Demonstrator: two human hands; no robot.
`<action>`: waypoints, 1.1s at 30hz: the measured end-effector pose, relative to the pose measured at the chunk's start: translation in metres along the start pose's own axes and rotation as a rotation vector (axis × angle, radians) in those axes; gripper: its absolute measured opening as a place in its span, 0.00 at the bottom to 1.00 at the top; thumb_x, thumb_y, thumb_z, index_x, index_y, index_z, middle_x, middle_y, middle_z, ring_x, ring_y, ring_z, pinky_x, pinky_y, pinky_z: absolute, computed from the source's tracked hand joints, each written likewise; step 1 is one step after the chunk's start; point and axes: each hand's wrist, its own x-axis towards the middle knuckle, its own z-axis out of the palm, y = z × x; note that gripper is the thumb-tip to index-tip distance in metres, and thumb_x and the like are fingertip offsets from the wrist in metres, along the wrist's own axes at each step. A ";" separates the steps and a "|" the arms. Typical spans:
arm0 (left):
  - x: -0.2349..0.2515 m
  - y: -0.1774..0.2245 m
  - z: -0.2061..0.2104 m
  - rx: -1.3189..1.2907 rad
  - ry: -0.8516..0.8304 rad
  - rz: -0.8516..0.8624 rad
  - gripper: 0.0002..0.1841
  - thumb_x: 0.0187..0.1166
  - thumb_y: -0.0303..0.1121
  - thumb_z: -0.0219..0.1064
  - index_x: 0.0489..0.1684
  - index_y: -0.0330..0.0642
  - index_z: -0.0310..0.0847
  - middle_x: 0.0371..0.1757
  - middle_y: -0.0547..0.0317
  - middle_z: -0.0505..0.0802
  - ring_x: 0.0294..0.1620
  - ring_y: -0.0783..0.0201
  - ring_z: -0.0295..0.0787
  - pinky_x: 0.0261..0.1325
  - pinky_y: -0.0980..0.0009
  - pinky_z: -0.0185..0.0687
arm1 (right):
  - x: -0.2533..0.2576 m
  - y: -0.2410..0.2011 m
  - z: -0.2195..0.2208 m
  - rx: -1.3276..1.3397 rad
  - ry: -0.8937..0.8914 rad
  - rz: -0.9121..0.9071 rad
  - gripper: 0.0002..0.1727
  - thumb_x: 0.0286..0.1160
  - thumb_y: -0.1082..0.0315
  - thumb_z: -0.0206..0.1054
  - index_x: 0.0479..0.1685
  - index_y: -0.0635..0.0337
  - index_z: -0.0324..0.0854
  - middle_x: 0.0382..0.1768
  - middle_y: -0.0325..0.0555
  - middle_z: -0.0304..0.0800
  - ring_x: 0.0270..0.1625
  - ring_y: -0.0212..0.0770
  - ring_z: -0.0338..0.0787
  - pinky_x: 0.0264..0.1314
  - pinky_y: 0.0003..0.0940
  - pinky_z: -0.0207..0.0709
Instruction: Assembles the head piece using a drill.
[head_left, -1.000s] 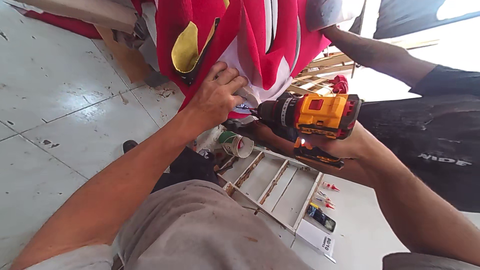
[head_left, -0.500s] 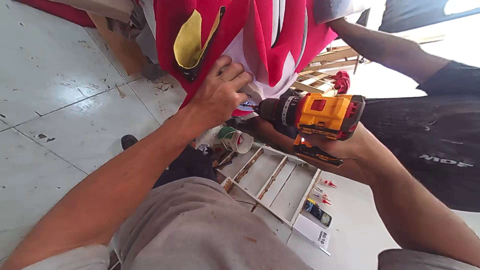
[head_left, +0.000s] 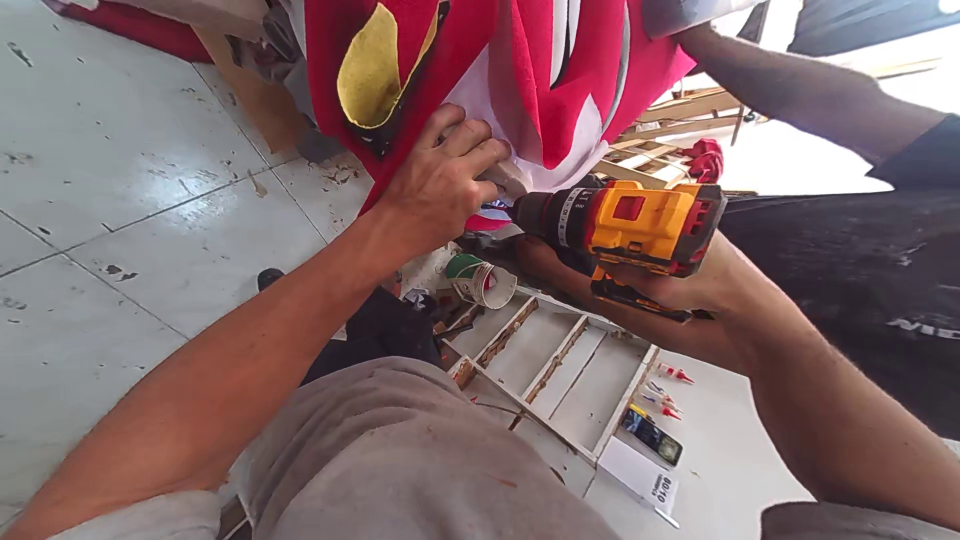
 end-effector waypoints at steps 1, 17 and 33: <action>0.000 -0.001 0.000 0.003 0.000 0.005 0.16 0.80 0.24 0.61 0.47 0.57 0.94 0.69 0.57 0.88 0.77 0.49 0.76 0.87 0.43 0.49 | 0.001 0.003 0.000 -0.024 0.007 -0.042 0.29 0.52 0.49 0.76 0.58 0.45 0.82 0.46 0.24 0.89 0.52 0.14 0.87 0.56 0.21 0.83; -0.038 0.033 -0.027 0.108 -0.131 0.178 0.09 0.77 0.25 0.64 0.43 0.43 0.92 0.72 0.49 0.88 0.78 0.45 0.79 0.83 0.35 0.62 | -0.161 0.054 0.158 0.610 0.603 0.037 0.34 0.56 0.54 0.85 0.60 0.64 0.83 0.51 0.34 0.95 0.56 0.21 0.91 0.67 0.27 0.85; -0.434 -0.044 -0.030 -0.310 -0.539 -1.464 0.18 0.90 0.39 0.59 0.59 0.34 0.88 0.57 0.36 0.93 0.60 0.40 0.91 0.70 0.37 0.79 | -0.168 0.018 0.205 1.619 1.001 -0.054 0.22 0.55 0.68 0.80 0.51 0.63 0.81 0.34 0.52 0.94 0.31 0.44 0.93 0.37 0.41 0.91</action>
